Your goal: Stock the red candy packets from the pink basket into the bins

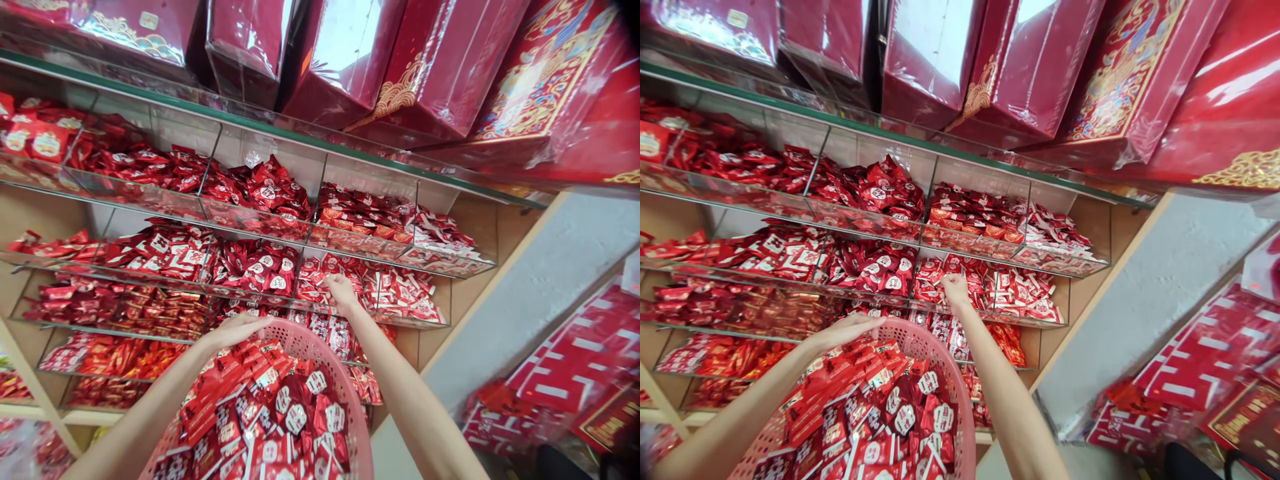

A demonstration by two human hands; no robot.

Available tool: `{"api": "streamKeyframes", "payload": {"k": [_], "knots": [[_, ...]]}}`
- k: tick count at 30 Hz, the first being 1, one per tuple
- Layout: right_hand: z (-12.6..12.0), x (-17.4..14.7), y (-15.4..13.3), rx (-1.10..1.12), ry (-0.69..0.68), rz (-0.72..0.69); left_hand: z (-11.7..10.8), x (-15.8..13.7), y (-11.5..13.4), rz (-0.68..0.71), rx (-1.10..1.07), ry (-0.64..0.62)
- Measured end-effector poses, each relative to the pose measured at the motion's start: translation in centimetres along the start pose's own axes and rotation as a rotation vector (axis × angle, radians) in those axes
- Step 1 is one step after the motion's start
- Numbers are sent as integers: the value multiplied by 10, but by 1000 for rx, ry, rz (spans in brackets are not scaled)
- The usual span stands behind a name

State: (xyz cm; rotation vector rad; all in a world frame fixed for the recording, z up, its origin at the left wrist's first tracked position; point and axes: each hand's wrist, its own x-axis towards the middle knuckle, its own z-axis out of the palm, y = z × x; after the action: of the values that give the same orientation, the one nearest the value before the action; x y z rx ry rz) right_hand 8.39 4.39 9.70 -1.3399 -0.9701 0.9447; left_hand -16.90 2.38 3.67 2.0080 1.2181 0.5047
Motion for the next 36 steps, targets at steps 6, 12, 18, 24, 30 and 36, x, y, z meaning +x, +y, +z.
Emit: {"api": "streamKeyframes", "payload": {"k": [6, 12, 18, 24, 30, 36], "knots": [[-31, -49, 9, -34, -87, -195, 5, 5, -2, 45, 1, -30], [-43, -99, 44, -50, -331, -179, 9, 10, -7, 100, -62, -42], [-28, -119, 74, -123, -576, -67, 7, 4, 6, 162, -85, -85], [-15, -117, 79, -117, -607, -62, 2, 3, 12, 233, -50, -159], [-4, -109, 86, -94, -547, -45, 3, 8, 6, 254, -59, -162], [1, -107, 91, -98, -524, -2, 2, 8, 5, 235, -126, -168]]}}
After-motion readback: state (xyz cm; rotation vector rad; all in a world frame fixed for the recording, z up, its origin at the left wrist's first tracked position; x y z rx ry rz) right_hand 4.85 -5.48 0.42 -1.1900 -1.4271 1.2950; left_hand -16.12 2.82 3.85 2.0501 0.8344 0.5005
